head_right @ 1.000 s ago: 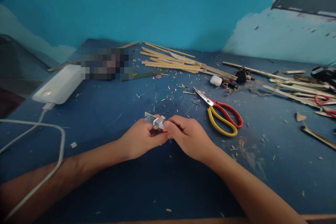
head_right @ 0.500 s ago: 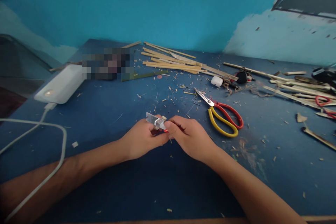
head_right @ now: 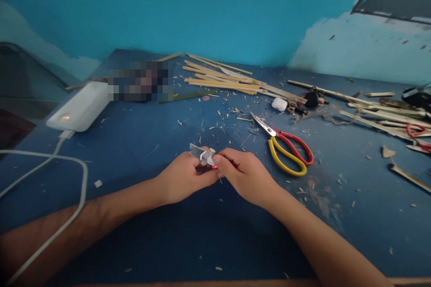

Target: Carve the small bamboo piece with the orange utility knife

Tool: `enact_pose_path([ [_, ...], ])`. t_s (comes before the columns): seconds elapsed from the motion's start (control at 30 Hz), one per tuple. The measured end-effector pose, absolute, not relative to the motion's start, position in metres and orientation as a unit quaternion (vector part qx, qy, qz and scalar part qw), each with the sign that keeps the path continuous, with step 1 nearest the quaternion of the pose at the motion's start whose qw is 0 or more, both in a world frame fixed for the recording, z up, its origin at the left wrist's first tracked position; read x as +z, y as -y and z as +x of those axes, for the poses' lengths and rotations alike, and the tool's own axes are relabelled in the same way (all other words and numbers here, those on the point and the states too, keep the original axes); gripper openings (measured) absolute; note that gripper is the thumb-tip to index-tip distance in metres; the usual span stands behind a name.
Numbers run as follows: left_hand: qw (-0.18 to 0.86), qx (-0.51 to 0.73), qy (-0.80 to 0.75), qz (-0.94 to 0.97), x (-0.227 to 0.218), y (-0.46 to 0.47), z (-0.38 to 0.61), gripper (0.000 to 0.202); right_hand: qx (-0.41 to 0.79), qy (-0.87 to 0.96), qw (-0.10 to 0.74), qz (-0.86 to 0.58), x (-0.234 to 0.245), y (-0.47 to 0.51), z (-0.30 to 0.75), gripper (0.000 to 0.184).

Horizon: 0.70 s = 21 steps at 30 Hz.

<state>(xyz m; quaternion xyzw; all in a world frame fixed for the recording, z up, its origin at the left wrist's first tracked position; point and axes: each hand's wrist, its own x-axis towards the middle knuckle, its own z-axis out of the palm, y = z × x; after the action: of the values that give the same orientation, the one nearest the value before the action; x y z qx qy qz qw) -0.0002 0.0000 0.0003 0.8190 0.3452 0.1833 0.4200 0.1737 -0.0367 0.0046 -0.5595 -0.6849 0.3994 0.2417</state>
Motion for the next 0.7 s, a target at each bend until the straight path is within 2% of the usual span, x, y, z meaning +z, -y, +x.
enact_pose_path([
  [0.7,0.421,0.198,-0.334,0.820,-0.0009,-0.0001,-0.0008,0.022,0.402,0.685,0.234,-0.560,0.0034,0.0368,0.1744,0.034],
])
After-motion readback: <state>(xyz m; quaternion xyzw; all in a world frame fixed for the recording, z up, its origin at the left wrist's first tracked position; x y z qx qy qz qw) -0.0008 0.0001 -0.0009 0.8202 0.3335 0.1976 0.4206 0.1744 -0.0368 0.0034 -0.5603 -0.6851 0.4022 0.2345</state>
